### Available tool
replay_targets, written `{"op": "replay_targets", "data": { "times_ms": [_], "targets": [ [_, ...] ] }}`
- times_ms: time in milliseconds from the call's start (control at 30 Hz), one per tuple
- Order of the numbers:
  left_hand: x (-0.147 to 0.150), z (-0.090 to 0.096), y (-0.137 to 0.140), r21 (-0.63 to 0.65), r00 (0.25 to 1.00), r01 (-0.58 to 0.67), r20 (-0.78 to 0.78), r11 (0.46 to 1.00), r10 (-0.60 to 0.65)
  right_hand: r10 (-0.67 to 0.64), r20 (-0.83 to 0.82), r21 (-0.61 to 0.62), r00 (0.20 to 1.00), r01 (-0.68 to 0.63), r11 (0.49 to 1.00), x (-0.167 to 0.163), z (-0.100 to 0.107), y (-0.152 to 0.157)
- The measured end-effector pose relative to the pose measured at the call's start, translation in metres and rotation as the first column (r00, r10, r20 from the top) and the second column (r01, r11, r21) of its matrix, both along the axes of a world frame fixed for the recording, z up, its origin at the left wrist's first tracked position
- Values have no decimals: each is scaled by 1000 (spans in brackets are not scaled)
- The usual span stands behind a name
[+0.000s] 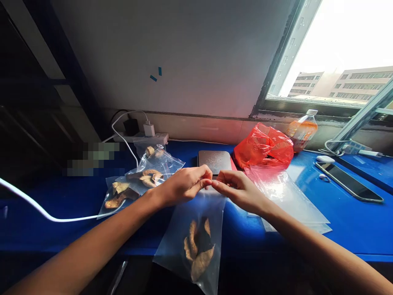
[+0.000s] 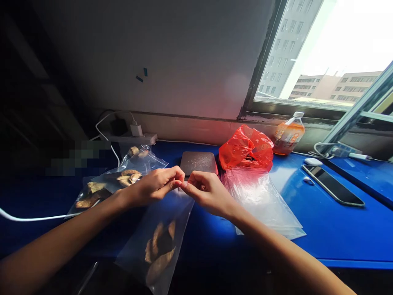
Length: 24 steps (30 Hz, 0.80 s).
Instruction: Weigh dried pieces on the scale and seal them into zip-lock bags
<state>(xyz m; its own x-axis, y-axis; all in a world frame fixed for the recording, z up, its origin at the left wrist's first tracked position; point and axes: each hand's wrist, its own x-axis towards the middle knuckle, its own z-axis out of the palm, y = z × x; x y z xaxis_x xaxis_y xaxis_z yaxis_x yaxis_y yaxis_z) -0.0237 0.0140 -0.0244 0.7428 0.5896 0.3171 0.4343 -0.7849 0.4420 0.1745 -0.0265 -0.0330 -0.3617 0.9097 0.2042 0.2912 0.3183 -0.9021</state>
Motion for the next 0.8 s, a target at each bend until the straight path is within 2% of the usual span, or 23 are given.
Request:
{"op": "replay_targets", "data": {
  "times_ms": [133,200,300,367,433,533,633,733,800],
  "targets": [
    [-6,9,9,76,985,-49,-164,996,61,-13,-125,35,992,17,999,6,5,3],
    [-10,13,11,77,981,-101,-161,992,113,-54,-203,47,978,65,997,11,10,5],
    [-19,19,12,40,980,-197,3,980,197,-142,-331,2,933,151,989,20,15,11],
    [-27,21,14,-1,947,-270,179,963,266,-202,-375,-32,905,205,978,26,16,16],
    [-35,23,18,-45,866,-309,399,950,301,-256,-385,-49,887,257,965,30,14,20],
    [-44,27,27,-61,661,-310,703,949,261,-287,-373,-81,882,277,957,26,8,20],
    [-47,30,32,-43,509,-287,839,957,191,-263,-349,-179,899,211,961,12,1,14],
    [-43,29,30,-73,454,-205,876,976,161,-175,-386,-264,906,74,962,-2,-2,5],
    [-38,27,26,-78,462,-137,877,988,133,-127,-474,-273,871,-9,962,-8,-2,1]
  ]
}}
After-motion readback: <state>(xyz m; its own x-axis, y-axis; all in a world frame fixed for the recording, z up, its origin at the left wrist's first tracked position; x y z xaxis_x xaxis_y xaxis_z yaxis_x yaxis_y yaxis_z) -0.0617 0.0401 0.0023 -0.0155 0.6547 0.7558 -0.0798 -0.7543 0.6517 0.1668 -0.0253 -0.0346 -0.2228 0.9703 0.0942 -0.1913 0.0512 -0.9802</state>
